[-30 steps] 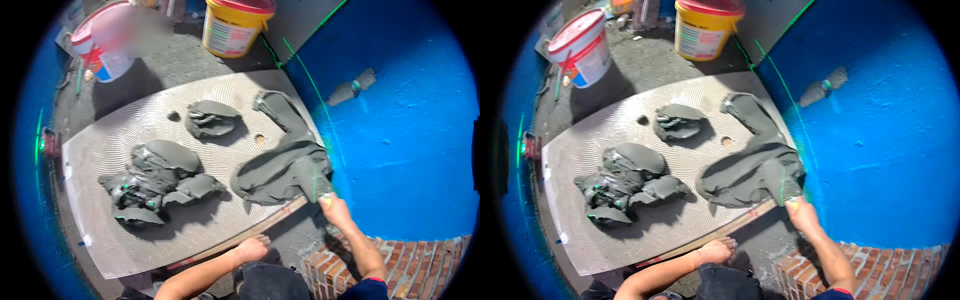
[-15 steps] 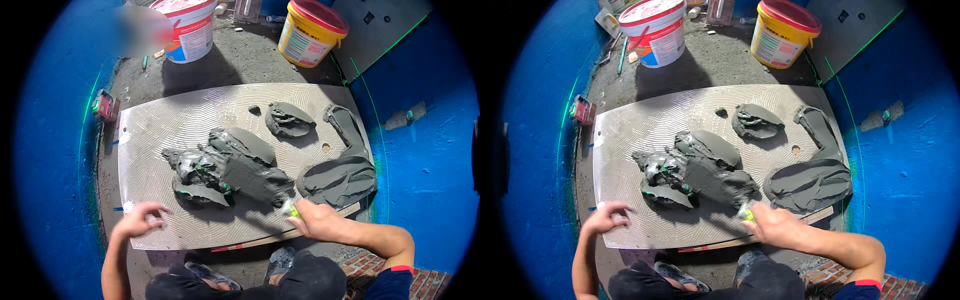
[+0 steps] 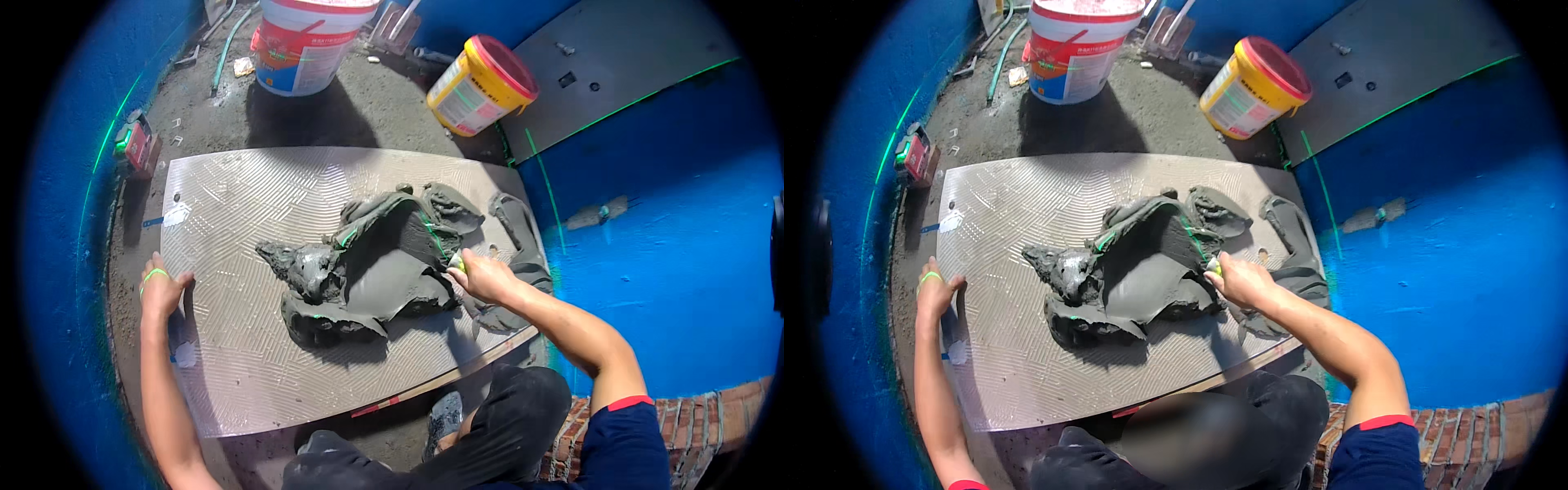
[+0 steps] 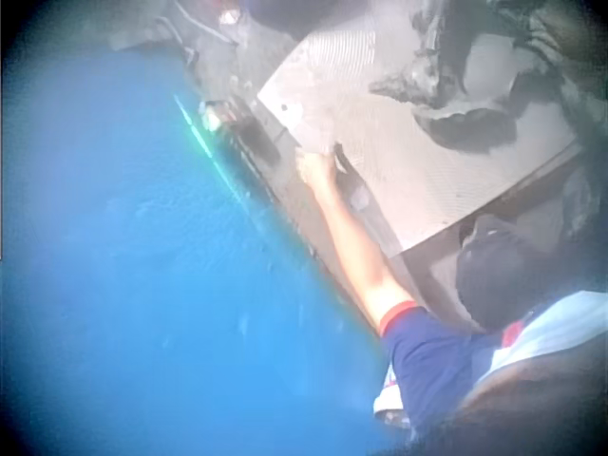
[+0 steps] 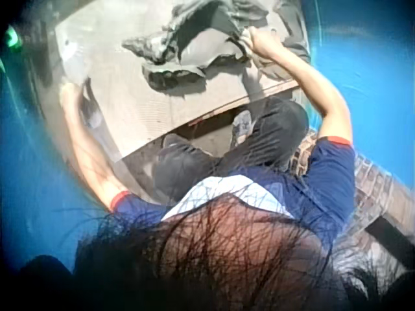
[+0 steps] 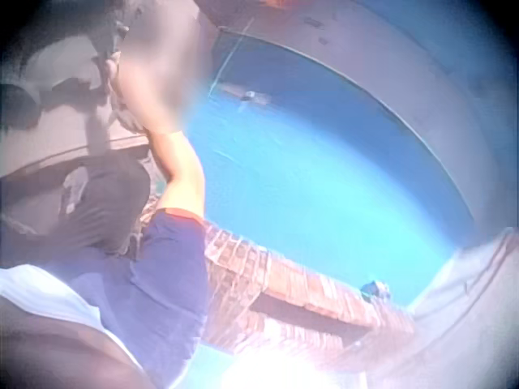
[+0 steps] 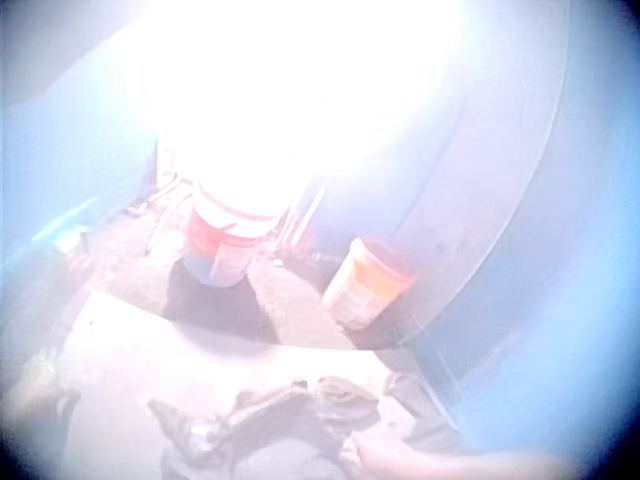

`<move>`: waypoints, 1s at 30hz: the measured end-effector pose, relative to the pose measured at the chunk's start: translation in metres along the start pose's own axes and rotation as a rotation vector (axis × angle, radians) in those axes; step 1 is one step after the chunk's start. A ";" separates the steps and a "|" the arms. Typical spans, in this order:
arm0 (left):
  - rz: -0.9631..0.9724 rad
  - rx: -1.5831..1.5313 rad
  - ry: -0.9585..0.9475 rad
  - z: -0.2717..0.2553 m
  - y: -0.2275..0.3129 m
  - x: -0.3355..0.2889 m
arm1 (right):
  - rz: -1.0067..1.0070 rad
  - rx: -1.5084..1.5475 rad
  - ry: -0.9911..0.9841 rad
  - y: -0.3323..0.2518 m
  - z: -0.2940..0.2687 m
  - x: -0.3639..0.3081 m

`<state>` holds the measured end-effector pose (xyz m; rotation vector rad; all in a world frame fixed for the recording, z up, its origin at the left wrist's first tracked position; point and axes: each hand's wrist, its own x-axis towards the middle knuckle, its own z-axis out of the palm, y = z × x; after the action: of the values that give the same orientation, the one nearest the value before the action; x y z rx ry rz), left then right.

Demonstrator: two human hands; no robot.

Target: The person scoops gray adhesive from a bucket using a trowel and spreads it onto a large tile placed on the floor. They continue to apply and smooth the adhesive across the tile surface.

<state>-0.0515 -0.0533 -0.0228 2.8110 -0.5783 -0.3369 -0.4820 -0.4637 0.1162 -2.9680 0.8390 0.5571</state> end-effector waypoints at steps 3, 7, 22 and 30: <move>0.013 -0.027 -0.028 0.018 -0.016 0.007 | 0.393 0.614 -0.463 -0.011 -0.017 0.012; 0.012 0.008 0.046 0.024 -0.023 0.002 | 0.472 0.794 -0.675 -0.060 -0.035 -0.043; -0.088 0.274 0.371 -0.084 -0.025 -0.152 | 0.229 0.111 -0.005 0.149 0.028 0.012; 0.580 0.427 0.580 -0.202 0.085 -0.244 | 0.522 0.939 -0.289 0.244 0.014 0.041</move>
<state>-0.2449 0.0110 0.2341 2.7192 -1.3694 0.7617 -0.5784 -0.6923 0.1107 -1.7862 1.3563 0.4080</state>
